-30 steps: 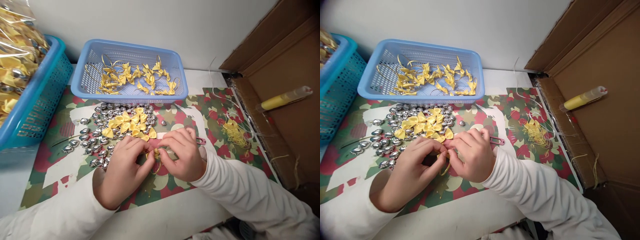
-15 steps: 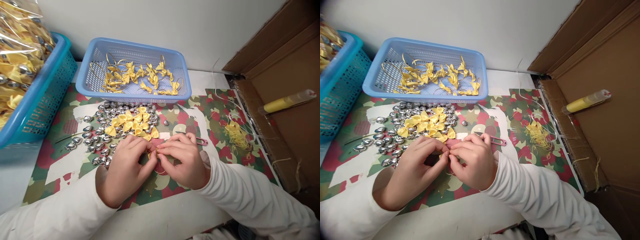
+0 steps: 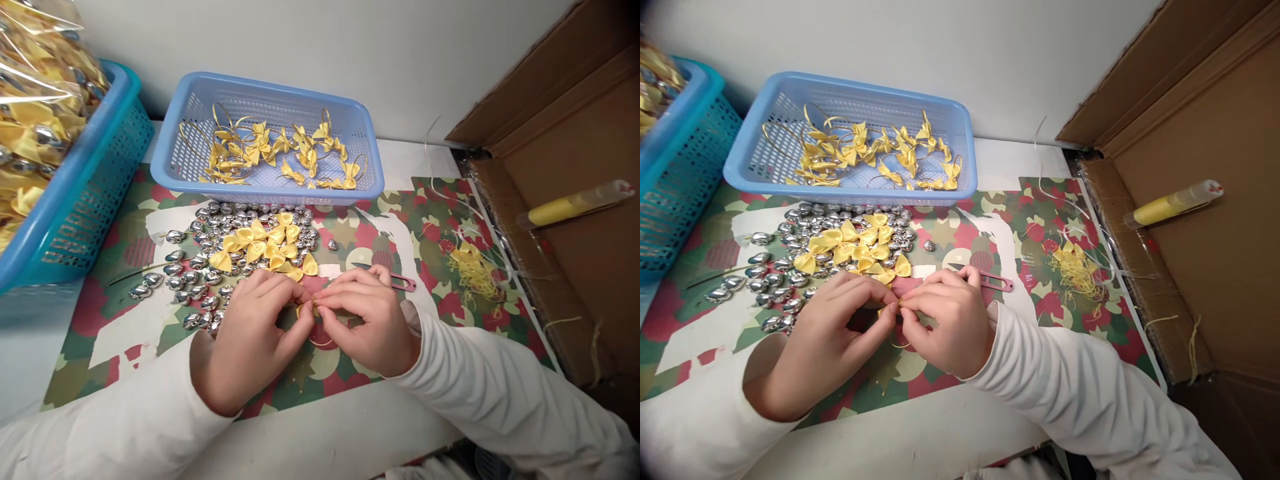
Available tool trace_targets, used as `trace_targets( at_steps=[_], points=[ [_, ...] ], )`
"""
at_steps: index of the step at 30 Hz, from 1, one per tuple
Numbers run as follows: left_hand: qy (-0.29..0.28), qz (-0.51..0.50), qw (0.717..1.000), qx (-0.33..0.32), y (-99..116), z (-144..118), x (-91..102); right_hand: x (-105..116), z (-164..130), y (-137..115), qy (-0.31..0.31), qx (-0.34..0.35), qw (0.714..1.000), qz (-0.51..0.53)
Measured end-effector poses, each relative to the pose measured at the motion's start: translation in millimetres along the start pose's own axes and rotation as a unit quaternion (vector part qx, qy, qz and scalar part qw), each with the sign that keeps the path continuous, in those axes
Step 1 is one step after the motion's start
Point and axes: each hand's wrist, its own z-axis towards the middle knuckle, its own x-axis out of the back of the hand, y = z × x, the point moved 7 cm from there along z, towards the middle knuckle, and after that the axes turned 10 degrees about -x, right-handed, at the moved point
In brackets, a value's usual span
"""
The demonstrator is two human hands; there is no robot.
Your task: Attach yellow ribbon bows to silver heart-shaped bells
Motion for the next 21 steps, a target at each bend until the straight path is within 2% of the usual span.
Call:
trace_targets(
  at_steps=[4, 13, 21],
  points=[
    [0.005, -0.011, 1.0, -0.001, 1.1, 0.9, 0.8, 0.5, -1.8, -3.4, 0.024, 0.041, 0.998, -0.037],
    [0.02, -0.028, 0.999, 0.025, -2.3, 1.9, 2.6, 2.6, -10.7, -13.8, 0.062, 0.191, 0.974, -0.104],
    [0.015, -0.041, 0.998, 0.042, -6.6, 1.9, 2.1, 5.0, -10.3, -14.6, 0.071, 0.198, 0.973, -0.093]
  ],
)
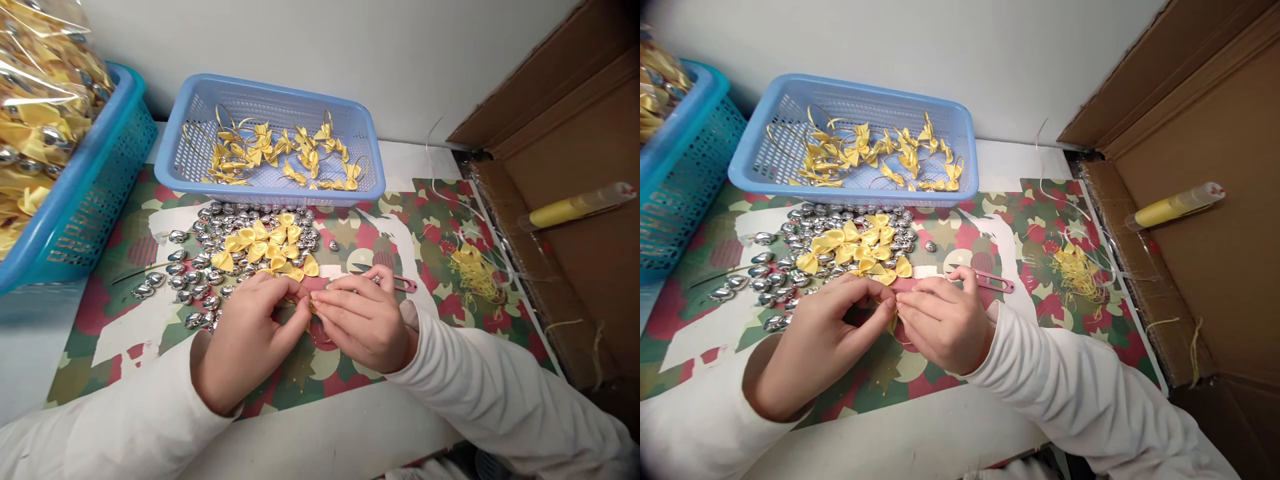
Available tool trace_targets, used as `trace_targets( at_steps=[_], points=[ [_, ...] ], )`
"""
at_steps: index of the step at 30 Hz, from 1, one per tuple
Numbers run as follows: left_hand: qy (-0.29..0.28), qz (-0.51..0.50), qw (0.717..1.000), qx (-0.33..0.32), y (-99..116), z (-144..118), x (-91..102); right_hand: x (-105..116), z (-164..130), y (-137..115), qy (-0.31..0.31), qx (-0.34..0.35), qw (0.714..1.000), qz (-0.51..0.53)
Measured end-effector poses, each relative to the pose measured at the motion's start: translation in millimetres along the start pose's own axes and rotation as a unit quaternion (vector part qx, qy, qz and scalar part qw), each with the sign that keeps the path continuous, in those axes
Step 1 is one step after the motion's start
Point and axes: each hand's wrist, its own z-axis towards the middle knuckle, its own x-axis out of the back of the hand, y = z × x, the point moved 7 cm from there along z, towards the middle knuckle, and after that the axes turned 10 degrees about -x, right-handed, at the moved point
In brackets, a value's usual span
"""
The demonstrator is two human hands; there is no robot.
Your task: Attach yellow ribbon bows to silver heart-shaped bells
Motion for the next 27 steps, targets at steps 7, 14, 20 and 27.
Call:
trace_targets(
  at_steps=[7, 14, 20, 27],
  points=[
    [-0.003, 0.01, 1.0, -0.01, 0.2, 1.1, 0.9, -0.6, -0.1, 1.6, -0.004, -0.008, 1.0, 0.006],
    [-0.004, 0.0, 1.0, -0.022, 2.5, 2.6, 0.2, -4.5, -1.6, 3.6, -0.021, -0.021, 0.999, -0.018],
    [-0.004, -0.009, 1.0, -0.004, 1.8, 2.4, -0.2, -10.7, -5.9, 5.4, -0.053, -0.017, 0.998, -0.04],
    [-0.026, -0.016, 1.0, 0.0, 2.8, 3.1, -2.1, -8.4, -5.6, 6.6, -0.033, -0.028, 0.999, -0.023]
  ],
)
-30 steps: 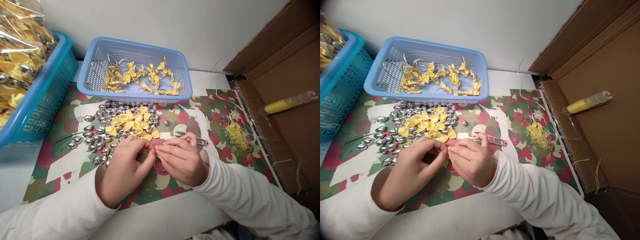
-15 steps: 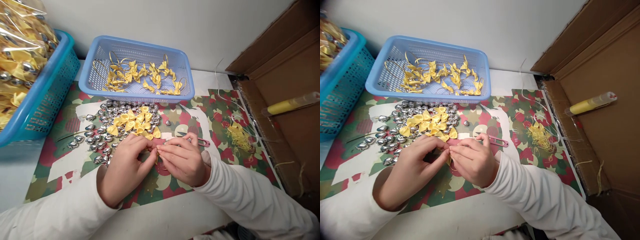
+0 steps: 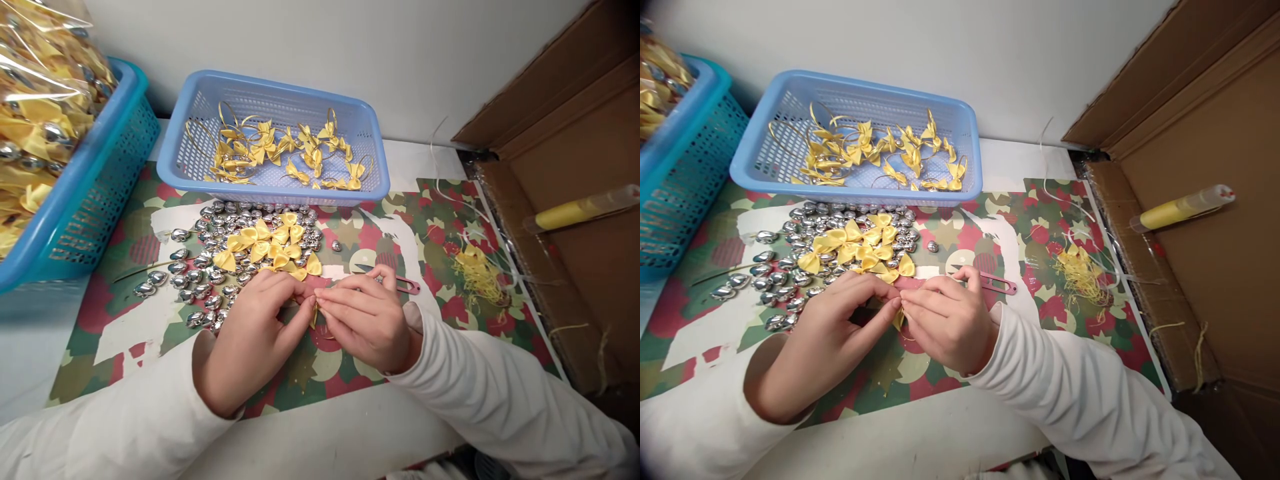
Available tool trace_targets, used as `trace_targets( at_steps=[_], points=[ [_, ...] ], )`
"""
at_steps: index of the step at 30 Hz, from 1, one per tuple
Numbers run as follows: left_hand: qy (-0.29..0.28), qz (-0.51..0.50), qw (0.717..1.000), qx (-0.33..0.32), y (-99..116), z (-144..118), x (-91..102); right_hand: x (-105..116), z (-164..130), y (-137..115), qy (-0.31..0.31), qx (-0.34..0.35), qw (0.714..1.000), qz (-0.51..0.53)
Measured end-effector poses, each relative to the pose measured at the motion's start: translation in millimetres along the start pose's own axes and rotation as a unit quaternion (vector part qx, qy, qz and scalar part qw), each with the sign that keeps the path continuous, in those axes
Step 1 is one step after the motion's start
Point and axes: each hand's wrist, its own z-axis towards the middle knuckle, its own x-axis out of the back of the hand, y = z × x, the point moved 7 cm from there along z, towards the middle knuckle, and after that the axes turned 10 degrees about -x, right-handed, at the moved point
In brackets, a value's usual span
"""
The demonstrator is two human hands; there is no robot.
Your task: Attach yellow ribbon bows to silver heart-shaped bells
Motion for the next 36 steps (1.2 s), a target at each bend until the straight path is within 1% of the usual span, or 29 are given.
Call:
trace_targets(
  at_steps=[5, 11, 15, 19, 24, 30, 33, 36],
  points=[
    [-0.001, -0.009, 1.0, -0.002, 0.2, -0.3, -0.4, 1.0, 2.0, -0.5, 0.004, -0.003, 1.0, 0.002],
    [0.008, -0.027, 1.0, 0.005, 0.1, -0.5, 0.7, 4.5, 5.1, 0.3, 0.018, -0.024, 0.999, 0.017],
    [0.009, -0.03, 0.999, 0.009, -0.1, -1.2, 0.9, 5.1, 5.0, -0.3, 0.026, -0.021, 0.999, 0.021],
    [0.012, -0.032, 0.999, 0.013, -1.2, -1.6, 1.3, 0.4, 3.2, 0.7, 0.002, -0.021, 1.0, -0.001],
    [0.011, -0.035, 0.999, 0.016, -3.0, -1.2, 0.8, -0.8, 0.2, 1.3, -0.002, -0.02, 1.0, -0.004],
    [0.018, -0.03, 0.999, 0.024, -4.6, -1.4, 0.9, -5.4, -1.4, 3.3, -0.032, -0.035, 0.999, -0.011],
    [0.019, -0.028, 0.999, 0.027, -4.7, -1.5, 0.8, -2.6, 2.0, 3.5, -0.03, -0.051, 0.998, 0.013],
    [0.016, -0.032, 0.999, 0.033, -4.7, -1.8, 0.4, 3.5, 6.1, 6.6, -0.013, -0.092, 0.994, 0.048]
  ],
)
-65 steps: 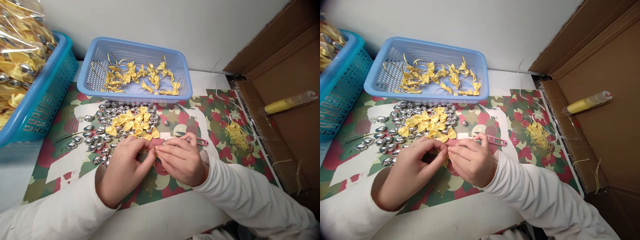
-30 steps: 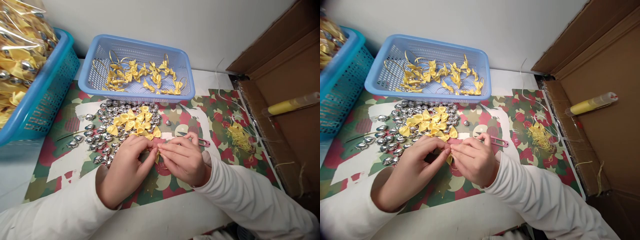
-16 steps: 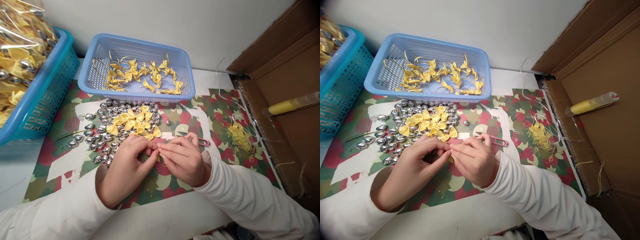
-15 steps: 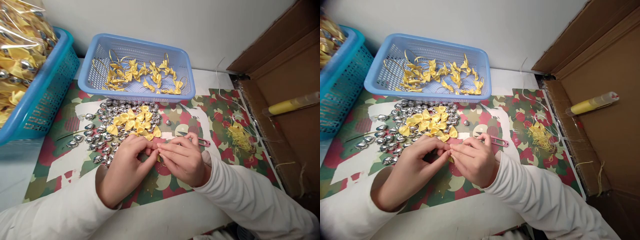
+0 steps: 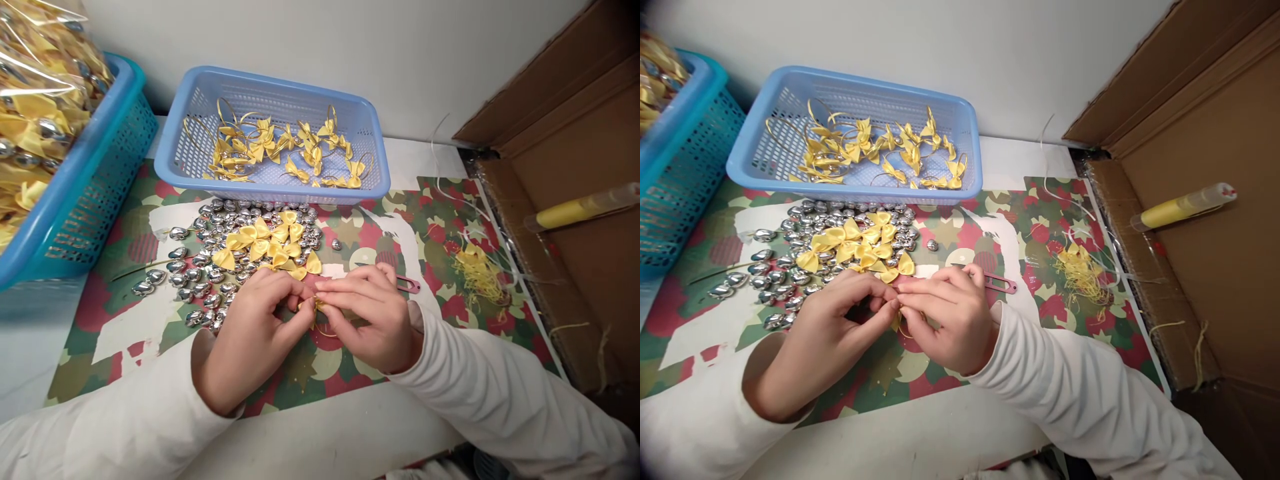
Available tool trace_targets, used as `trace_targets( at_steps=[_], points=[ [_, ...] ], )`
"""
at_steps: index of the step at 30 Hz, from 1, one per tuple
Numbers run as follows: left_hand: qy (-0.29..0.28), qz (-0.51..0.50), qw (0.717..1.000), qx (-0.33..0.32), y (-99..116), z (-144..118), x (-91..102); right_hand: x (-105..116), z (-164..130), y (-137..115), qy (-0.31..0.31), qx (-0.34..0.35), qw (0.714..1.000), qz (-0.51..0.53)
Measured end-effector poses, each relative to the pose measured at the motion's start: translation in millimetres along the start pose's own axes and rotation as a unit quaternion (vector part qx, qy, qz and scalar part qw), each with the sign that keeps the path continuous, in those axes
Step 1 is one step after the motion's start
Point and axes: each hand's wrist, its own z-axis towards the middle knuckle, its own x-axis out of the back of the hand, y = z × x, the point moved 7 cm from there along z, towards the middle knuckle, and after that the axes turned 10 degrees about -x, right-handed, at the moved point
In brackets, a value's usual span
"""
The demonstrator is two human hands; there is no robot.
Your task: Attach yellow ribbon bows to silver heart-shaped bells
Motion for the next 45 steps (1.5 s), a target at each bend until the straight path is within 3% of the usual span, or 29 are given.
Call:
trace_targets(
  at_steps=[4, 14, 45],
  points=[
    [-0.001, -0.005, 1.0, 0.009, 0.0, -0.4, -0.2, 1.1, 1.7, 3.3, 0.002, -0.04, 0.999, -0.003],
    [-0.004, -0.003, 1.0, -0.003, 2.8, -0.8, -1.4, -6.2, 3.1, 6.2, 0.002, -0.06, 0.998, 0.017],
    [-0.007, -0.007, 1.0, -0.008, 1.9, 0.1, -2.1, -8.7, 3.1, 7.6, -0.013, -0.041, 0.999, 0.012]
  ],
)
